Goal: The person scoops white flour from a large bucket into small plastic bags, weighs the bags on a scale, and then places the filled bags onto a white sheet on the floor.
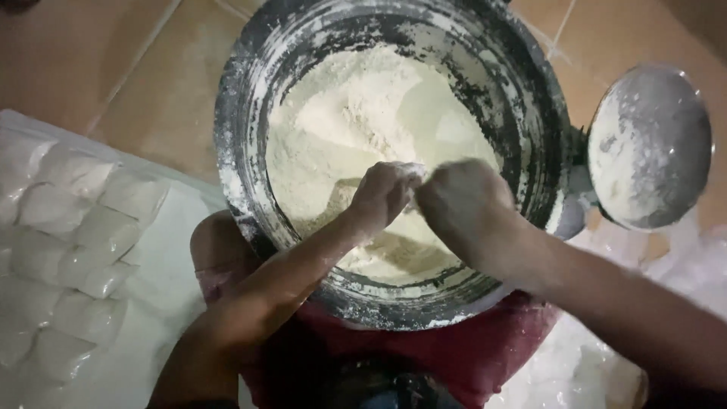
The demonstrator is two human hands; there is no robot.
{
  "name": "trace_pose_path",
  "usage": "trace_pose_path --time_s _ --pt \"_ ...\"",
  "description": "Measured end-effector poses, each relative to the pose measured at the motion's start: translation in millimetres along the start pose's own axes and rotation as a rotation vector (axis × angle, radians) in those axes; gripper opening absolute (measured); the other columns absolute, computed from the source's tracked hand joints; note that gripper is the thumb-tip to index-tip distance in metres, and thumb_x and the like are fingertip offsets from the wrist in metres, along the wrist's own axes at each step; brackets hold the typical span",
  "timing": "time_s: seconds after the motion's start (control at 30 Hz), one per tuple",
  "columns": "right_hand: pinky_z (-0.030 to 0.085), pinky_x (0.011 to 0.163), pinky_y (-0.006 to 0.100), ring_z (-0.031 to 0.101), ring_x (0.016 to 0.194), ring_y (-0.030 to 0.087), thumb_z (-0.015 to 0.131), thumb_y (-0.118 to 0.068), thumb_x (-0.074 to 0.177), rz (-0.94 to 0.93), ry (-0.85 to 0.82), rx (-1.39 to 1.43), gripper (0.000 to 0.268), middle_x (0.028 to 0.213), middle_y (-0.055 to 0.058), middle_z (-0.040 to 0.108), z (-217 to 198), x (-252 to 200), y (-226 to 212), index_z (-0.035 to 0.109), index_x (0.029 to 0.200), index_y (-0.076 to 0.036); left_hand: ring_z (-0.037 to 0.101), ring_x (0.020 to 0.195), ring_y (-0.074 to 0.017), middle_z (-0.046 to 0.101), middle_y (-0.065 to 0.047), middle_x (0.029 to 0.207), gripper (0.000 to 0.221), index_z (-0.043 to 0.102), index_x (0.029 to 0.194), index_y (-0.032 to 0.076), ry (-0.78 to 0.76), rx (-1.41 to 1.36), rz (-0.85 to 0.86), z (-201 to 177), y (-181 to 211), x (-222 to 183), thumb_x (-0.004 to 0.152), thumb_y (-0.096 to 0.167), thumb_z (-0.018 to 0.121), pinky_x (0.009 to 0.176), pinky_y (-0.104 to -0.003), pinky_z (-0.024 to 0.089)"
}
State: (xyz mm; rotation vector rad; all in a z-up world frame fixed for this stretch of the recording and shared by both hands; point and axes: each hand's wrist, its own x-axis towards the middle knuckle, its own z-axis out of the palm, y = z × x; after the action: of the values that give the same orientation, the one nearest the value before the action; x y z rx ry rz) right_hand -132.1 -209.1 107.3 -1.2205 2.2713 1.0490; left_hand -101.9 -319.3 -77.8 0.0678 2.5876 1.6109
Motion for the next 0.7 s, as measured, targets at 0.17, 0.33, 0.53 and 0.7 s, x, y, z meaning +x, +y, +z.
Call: trace_pose_path --time_s 0.17,0.33,0.53,0.7 --pt "0.043 0.054 0.026 0.050 0.057 0.011 0.069 -0.001 0.079 -0.122 -0.013 -0.202 0.010 0.067 0.005 0.067 -46.2 43.7 -17.4 0.071 0.072 -0.008 0.074 0.092 -0.0283 0.078 -0.007 0.095 0.031 0.075 0.095 0.018 -0.025 -1.156 0.137 39.7 -47.8 24.9 0.102 0.037 0.052 0.090 -0.041 0.055" --pt "0.049 0.061 0.034 0.062 0.065 0.019 0.072 -0.010 0.086 0.054 -0.210 -0.038 0.009 0.069 0.001 0.068 -74.0 39.3 -8.8 0.075 0.078 -0.014 0.077 0.081 -0.0310 0.077 -0.011 0.083 0.018 0.073 0.086 0.011 -0.009 -0.114 0.109 -4.7 -9.6 27.4 0.097 0.015 0.059 0.071 -0.043 0.063" --pt "0.058 0.051 0.031 0.072 0.059 0.016 0.058 -0.040 0.095 0.119 -0.009 0.055 0.020 0.082 -0.002 0.074 -16.7 -40.8 53.3 0.074 0.098 -0.028 0.065 0.056 -0.0214 0.070 -0.010 0.067 0.017 0.070 0.080 -0.001 0.094 -0.026 0.042 -38.1 16.6 7.1 0.091 0.011 0.066 0.052 -0.033 0.053" --pt "0.060 0.082 0.038 0.075 0.102 0.023 0.068 -0.052 0.087 0.091 0.185 0.281 0.025 0.098 0.000 0.076 84.5 -23.7 24.4 0.077 0.103 -0.035 0.077 0.081 -0.0438 0.074 -0.028 0.086 0.018 0.078 0.093 -0.004 0.026 0.095 -0.112 -44.2 34.8 11.6 0.092 0.009 0.066 0.064 -0.053 0.064"
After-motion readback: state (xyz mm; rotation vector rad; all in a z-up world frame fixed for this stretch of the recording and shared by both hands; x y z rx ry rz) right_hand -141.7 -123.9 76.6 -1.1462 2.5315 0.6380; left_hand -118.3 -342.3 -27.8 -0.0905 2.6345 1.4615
